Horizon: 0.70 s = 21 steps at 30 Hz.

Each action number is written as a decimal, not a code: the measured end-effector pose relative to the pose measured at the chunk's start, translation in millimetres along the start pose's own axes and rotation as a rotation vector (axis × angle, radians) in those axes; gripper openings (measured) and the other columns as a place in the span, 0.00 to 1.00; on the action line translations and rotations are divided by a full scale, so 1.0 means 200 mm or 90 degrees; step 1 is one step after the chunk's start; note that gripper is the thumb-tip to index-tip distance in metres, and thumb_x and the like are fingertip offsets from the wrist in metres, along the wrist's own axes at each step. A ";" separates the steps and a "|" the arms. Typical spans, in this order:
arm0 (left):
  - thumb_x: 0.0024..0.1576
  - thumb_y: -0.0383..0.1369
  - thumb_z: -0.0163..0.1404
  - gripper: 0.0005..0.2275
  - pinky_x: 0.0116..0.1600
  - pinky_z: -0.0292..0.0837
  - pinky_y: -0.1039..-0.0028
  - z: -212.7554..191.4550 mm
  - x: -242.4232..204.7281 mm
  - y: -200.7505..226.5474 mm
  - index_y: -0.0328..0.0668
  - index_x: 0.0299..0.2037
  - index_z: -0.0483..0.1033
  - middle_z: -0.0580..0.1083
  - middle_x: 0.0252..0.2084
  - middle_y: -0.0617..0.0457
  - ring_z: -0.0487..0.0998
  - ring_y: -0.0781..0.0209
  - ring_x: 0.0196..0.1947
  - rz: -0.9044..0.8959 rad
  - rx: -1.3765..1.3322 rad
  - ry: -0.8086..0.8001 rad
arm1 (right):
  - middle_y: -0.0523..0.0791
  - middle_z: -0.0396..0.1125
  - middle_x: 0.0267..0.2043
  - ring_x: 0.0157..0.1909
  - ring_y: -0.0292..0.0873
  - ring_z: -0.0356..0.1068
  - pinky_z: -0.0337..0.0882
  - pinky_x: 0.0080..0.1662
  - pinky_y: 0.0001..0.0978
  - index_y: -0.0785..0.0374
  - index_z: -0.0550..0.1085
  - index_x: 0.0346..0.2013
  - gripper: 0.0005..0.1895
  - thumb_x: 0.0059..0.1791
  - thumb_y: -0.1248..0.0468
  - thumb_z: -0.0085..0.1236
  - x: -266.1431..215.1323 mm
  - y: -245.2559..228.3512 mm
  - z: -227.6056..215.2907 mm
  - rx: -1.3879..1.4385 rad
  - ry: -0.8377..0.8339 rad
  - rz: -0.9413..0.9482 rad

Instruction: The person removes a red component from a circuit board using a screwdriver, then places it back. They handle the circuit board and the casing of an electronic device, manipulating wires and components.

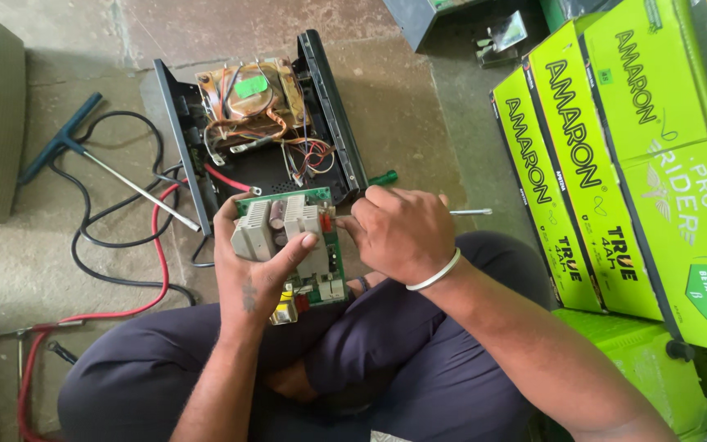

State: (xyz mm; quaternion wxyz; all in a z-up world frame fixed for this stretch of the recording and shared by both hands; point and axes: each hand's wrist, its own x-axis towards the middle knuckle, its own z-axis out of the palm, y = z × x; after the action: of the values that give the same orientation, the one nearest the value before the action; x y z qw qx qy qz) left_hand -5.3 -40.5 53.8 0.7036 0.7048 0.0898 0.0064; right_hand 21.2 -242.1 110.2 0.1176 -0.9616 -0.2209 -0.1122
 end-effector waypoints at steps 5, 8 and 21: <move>0.44 0.37 0.70 0.39 0.53 0.77 0.74 0.01 0.02 0.00 0.33 0.64 0.61 0.75 0.51 0.48 0.79 0.64 0.49 0.017 0.010 -0.002 | 0.43 0.67 0.23 0.26 0.51 0.72 0.68 0.28 0.47 0.55 0.74 0.19 0.16 0.45 0.51 0.65 0.03 0.06 0.02 0.035 -0.044 -0.007; 0.44 0.37 0.70 0.39 0.53 0.78 0.74 0.01 0.01 -0.01 0.34 0.64 0.61 0.75 0.51 0.48 0.79 0.63 0.49 0.012 0.012 0.000 | 0.44 0.69 0.23 0.26 0.52 0.72 0.69 0.28 0.47 0.55 0.75 0.21 0.16 0.46 0.50 0.64 0.03 0.08 0.03 0.060 -0.072 0.022; 0.45 0.35 0.71 0.41 0.55 0.77 0.73 -0.03 0.03 -0.03 0.32 0.66 0.60 0.73 0.51 0.49 0.77 0.62 0.51 0.056 -0.063 -0.036 | 0.49 0.71 0.32 0.35 0.58 0.73 0.69 0.36 0.52 0.62 0.73 0.32 0.18 0.54 0.50 0.55 -0.01 0.04 0.14 0.215 -0.143 0.082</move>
State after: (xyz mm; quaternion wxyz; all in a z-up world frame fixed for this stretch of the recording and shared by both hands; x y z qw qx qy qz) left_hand -1.4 -33.6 48.1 0.7390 0.6723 0.0383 0.0218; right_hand 28.4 -242.8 82.6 0.2589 -0.9468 -0.1866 0.0425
